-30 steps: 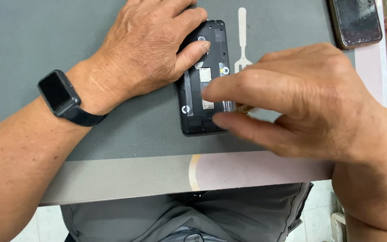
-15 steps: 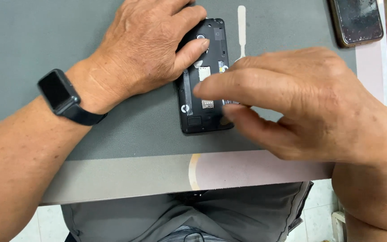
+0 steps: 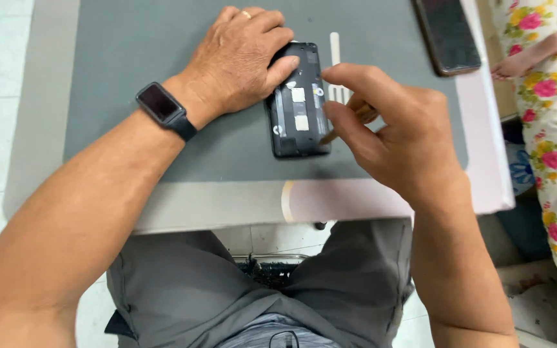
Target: The person is using a small screwdriver to remove multiple screws from the internal frame of a mobile phone.
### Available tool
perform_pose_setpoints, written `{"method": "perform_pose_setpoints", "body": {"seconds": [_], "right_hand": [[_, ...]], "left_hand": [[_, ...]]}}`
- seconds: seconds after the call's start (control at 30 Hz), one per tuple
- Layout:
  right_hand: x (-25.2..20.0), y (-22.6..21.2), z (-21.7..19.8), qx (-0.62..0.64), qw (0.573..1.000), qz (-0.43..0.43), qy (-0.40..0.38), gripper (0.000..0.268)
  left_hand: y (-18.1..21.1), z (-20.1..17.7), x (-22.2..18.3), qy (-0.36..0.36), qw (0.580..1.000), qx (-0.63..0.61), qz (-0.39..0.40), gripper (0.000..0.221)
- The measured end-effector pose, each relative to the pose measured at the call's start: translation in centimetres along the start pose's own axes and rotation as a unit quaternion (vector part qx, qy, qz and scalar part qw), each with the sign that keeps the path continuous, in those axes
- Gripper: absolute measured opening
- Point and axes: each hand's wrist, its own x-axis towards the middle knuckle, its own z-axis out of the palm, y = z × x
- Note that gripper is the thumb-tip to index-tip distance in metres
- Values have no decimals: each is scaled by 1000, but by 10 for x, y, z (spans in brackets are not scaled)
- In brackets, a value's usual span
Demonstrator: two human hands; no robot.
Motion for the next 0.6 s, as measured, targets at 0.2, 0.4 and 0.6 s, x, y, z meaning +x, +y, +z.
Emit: {"method": "perform_pose_setpoints", "body": {"seconds": [0.2, 0.4, 0.6], "right_hand": [[4, -18, -11, -79, 996, -4, -36, 33], [13, -6, -2, -44, 997, 27, -50, 33], [18, 10, 6, -95, 994, 49, -6, 24]], "left_hand": [[4, 1, -11, -13, 999, 6, -53, 29], [72, -78, -35, -195, 949, -47, -241, 43], [144, -75, -104, -127, 964, 4, -235, 48]]}}
